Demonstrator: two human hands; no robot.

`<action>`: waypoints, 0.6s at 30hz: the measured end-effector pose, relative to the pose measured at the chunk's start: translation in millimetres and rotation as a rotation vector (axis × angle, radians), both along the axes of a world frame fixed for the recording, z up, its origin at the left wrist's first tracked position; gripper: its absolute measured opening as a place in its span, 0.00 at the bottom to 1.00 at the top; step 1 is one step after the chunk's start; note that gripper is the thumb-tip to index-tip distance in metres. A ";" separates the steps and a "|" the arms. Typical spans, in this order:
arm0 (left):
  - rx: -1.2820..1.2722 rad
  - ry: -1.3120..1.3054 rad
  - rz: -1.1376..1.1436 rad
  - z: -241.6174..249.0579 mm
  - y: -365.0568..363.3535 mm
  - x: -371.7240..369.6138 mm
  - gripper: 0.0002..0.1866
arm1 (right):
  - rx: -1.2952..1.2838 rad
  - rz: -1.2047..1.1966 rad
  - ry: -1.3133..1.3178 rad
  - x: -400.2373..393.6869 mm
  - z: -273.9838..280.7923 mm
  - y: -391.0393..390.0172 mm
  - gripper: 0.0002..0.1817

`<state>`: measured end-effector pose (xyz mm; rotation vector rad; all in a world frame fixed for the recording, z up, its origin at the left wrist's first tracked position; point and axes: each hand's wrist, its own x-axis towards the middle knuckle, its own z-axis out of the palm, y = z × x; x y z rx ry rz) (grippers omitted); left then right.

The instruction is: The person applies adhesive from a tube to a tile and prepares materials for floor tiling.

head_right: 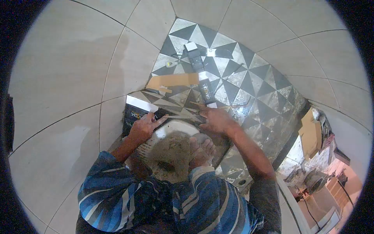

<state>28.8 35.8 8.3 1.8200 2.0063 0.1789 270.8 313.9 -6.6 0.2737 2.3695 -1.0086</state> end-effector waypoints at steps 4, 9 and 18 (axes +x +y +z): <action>0.005 -0.018 0.037 1.1 0.5 -0.1 0.27 | 0.009 -0.009 -0.016 -3.6 6.3 -0.5 0.31; -0.034 -0.019 0.019 7.1 2.7 -0.9 0.26 | -0.018 -0.001 -0.081 -4.4 3.9 0.1 0.32; 0.019 0.014 -0.011 4.5 3.5 0.3 0.33 | -0.028 -0.041 0.061 10.9 -17.5 -3.6 0.33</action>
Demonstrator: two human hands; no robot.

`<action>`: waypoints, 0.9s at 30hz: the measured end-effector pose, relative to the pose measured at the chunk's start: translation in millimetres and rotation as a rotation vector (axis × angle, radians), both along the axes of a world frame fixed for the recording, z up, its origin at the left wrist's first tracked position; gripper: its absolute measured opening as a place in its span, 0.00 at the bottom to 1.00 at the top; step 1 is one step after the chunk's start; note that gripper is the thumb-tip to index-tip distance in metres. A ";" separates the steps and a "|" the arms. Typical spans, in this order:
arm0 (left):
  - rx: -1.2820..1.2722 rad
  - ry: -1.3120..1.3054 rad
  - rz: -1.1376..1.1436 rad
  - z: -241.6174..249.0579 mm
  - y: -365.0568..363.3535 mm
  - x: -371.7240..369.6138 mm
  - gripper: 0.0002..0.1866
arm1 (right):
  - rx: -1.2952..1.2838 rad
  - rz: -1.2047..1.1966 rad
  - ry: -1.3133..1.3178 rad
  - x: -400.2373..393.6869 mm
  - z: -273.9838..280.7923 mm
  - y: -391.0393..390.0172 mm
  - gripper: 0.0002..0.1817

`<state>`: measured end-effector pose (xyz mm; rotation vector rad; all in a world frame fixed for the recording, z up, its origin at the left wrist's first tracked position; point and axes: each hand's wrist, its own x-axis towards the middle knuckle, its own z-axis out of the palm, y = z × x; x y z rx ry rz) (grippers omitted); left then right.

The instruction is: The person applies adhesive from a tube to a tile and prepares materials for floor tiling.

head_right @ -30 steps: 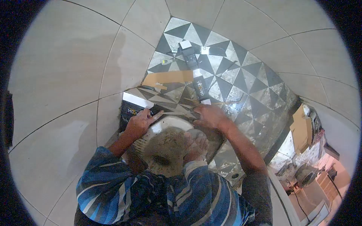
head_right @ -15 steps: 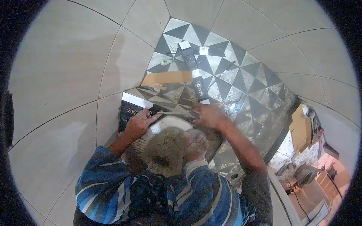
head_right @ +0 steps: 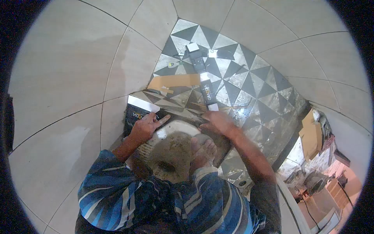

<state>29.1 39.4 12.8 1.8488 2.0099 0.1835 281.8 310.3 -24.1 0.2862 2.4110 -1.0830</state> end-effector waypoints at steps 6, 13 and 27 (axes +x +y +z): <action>-0.017 -0.037 -0.006 3.7 1.8 -1.9 0.36 | -0.046 -0.161 0.074 8.0 1.9 -5.3 0.29; -0.028 -0.028 0.001 1.8 0.1 -1.2 0.36 | -0.031 -0.070 0.032 7.2 13.2 4.2 0.33; -0.011 -0.077 0.112 -8.8 -5.9 -3.6 0.42 | 0.038 -0.021 -0.047 -5.2 24.2 1.2 0.32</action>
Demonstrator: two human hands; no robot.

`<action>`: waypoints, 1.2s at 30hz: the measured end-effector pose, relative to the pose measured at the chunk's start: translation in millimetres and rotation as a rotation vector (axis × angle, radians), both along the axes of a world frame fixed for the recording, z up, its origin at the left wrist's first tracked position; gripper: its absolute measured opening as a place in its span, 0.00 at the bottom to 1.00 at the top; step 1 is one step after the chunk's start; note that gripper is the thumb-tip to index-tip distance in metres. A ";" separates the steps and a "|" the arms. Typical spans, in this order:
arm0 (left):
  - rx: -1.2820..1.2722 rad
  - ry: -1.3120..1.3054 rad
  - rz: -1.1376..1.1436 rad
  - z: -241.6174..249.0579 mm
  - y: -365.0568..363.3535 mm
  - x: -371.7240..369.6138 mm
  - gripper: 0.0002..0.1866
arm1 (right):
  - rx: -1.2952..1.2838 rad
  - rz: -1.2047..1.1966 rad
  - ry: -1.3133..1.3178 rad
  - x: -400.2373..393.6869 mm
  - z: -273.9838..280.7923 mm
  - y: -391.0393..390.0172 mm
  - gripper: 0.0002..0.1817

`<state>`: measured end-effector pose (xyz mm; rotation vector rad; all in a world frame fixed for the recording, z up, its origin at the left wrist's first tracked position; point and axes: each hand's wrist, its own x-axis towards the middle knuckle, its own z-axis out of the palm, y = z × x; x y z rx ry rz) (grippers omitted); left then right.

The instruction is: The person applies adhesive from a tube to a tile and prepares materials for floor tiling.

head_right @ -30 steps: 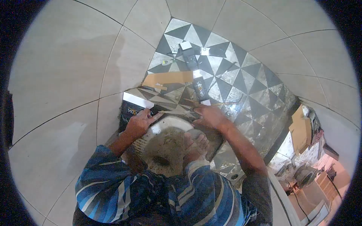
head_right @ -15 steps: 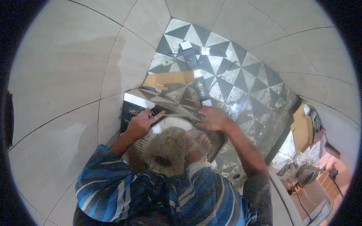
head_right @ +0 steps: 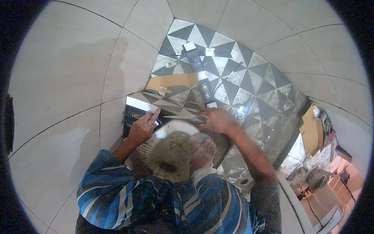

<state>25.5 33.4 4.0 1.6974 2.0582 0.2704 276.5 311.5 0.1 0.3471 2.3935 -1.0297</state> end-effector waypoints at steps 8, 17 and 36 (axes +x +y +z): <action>0.105 0.047 -0.041 -0.4 2.0 -0.6 0.36 | 0.051 -0.020 0.172 13.5 -21.7 -3.6 0.30; -0.007 -0.020 0.005 -3.1 -1.1 -1.1 0.39 | -0.027 0.006 -0.027 4.8 -19.7 0.9 0.31; 0.103 0.048 -0.042 -3.6 1.2 -1.9 0.35 | -0.062 -0.033 0.054 9.5 -25.8 -2.3 0.30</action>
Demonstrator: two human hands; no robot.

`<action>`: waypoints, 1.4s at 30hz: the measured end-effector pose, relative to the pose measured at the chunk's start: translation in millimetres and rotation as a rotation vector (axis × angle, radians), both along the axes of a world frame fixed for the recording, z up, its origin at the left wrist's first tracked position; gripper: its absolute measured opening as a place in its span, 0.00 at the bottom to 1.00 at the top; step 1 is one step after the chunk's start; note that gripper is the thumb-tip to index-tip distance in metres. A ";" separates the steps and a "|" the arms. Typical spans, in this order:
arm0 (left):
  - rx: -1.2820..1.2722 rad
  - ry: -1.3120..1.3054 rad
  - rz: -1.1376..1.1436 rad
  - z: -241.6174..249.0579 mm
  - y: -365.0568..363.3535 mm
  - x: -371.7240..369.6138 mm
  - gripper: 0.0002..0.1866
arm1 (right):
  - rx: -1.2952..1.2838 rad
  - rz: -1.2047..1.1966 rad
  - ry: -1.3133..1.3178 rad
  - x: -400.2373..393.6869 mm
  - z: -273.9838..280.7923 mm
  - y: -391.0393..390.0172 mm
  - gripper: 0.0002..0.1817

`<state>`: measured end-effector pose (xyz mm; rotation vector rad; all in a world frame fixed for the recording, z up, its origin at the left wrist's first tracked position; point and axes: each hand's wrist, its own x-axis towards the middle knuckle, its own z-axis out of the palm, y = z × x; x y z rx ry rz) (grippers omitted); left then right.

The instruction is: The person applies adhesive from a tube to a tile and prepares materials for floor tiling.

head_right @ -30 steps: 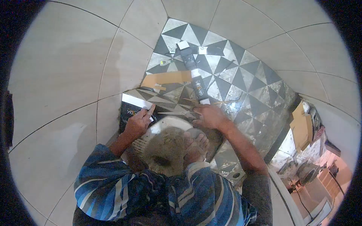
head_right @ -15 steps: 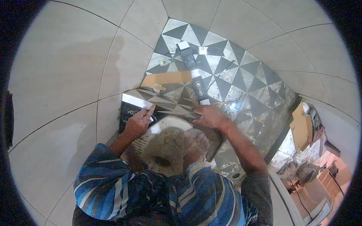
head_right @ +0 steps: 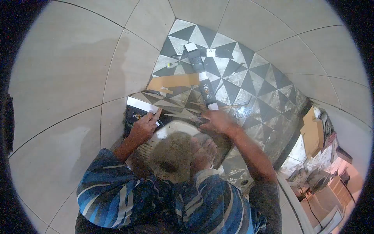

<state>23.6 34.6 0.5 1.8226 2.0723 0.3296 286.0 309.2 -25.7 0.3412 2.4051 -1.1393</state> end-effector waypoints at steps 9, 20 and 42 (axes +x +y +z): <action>-0.014 0.008 -0.001 2.5 0.8 0.4 0.35 | -0.018 -0.009 0.072 3.5 -7.7 -1.1 0.28; -0.123 -0.043 0.019 0.4 -1.2 0.0 0.41 | -0.016 -0.137 -0.014 5.8 9.0 4.6 0.36; -0.003 -0.234 0.133 15.7 40.6 -15.9 0.16 | -0.030 -0.161 -0.018 24.5 37.9 13.2 0.34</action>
